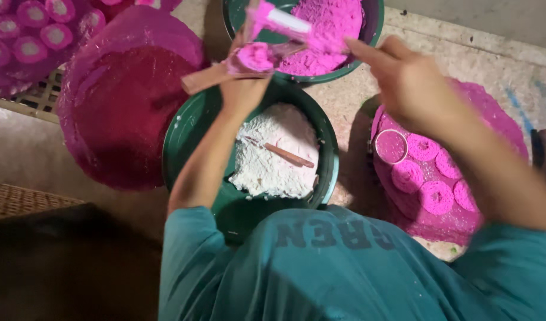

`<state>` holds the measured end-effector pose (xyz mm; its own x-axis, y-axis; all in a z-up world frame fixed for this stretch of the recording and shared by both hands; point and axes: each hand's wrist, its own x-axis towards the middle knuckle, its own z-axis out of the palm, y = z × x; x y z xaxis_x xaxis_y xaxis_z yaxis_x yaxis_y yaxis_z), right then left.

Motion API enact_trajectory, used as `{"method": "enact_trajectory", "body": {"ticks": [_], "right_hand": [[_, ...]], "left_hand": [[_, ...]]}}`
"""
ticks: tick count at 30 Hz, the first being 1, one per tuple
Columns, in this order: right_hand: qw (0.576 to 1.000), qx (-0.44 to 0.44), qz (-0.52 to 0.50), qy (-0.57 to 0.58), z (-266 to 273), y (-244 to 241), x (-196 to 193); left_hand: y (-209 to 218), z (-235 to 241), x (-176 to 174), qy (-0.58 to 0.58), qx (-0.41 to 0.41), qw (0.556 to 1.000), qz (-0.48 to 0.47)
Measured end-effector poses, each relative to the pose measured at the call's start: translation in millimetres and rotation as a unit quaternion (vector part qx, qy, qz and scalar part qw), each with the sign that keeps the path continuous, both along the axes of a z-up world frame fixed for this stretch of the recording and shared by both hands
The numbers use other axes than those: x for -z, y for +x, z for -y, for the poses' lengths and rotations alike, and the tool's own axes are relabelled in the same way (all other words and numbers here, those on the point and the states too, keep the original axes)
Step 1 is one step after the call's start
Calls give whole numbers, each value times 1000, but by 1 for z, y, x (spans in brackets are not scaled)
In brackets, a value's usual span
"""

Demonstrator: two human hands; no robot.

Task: The person uses a handheld applicator to fill pink glittery circular molds with pink paste, then adds white paste to the center of each ring. The finished items are placed on a tray.

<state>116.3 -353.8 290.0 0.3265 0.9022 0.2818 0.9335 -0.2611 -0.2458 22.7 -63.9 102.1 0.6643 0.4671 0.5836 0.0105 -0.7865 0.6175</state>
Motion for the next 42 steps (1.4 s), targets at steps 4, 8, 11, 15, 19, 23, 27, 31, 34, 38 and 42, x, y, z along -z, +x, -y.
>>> {"method": "enact_trajectory", "body": {"ticks": [4, 8, 11, 15, 19, 23, 27, 31, 34, 38, 42], "right_hand": [[980, -25, -58, 189, -52, -13, 97], [982, 27, -153, 111, -23, -8, 151], [943, -28, -301, 139, -3, 7, 150], [957, 25, -246, 150, -16, 0, 148], [949, 14, -283, 142, -17, -15, 165], [918, 9, -388, 81, 3, 5, 180], [902, 63, -403, 141, -3, 38, 191], [938, 41, -313, 146, -23, 32, 209], [936, -22, -301, 181, -28, 16, 209], [934, -9, -347, 80, -14, 15, 160], [955, 115, -120, -246, 0, 47, 69]], "left_hand": [[17, 29, 26, -71, 30, 997, 8], [18, 1, 36, -309, 2, 950, -31], [16, -20, 39, -159, -47, 986, -19], [30, -16, 31, 235, -99, 967, -5], [40, -19, 5, 80, -160, 965, -193], [17, -14, -3, 183, -92, 968, -145], [18, -2, -1, 357, -94, 917, -150], [34, -1, 10, 240, -71, 956, -150], [41, -12, 11, 174, -67, 961, -206], [11, -20, 2, 199, -18, 977, -69], [0, -11, -18, 110, -15, 957, -269]]}}
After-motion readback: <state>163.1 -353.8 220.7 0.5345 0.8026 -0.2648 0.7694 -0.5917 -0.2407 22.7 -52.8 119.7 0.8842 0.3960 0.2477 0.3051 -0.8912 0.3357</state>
